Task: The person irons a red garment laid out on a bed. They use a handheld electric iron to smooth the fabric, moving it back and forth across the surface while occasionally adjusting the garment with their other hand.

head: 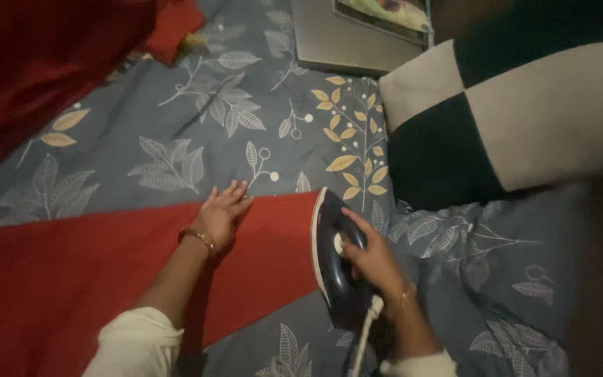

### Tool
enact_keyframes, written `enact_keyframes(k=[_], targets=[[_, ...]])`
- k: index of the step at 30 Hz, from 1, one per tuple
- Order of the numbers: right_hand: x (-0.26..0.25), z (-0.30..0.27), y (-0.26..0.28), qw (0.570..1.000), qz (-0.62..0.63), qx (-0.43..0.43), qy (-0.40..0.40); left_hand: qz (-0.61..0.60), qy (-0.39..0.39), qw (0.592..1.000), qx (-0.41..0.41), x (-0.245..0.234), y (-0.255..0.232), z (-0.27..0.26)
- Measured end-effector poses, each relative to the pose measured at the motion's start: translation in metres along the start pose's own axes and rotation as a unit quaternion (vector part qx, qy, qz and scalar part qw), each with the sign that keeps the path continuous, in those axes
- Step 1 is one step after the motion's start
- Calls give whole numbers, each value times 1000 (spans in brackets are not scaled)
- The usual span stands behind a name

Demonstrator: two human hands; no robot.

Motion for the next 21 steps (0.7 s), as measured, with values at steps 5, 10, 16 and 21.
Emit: enact_keyframes(k=[5,10,16,21], targets=[[-5,7,10,994,66,-84,6,156,173,971,-44,-23,-27,-12],[-5,-35,-7,999,43,-20,19,216,187,956,-62,-58,-37,-93],[23,-81,-65,982,-15,-125,139,252,262,909,-205,-85,-23,-209],[66,-90,-32,984,-26,-57,165,274,253,888,-267,-94,-6,-280]])
Point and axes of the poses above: each hand's wrist, its own z-axis towards the middle knuckle, its own x-axis out of the palm, y = z × x, the point moved 1 cm from there along z, towards the middle knuckle, and after that the axes turned 6 degrees about z, right-handed, at the moved point
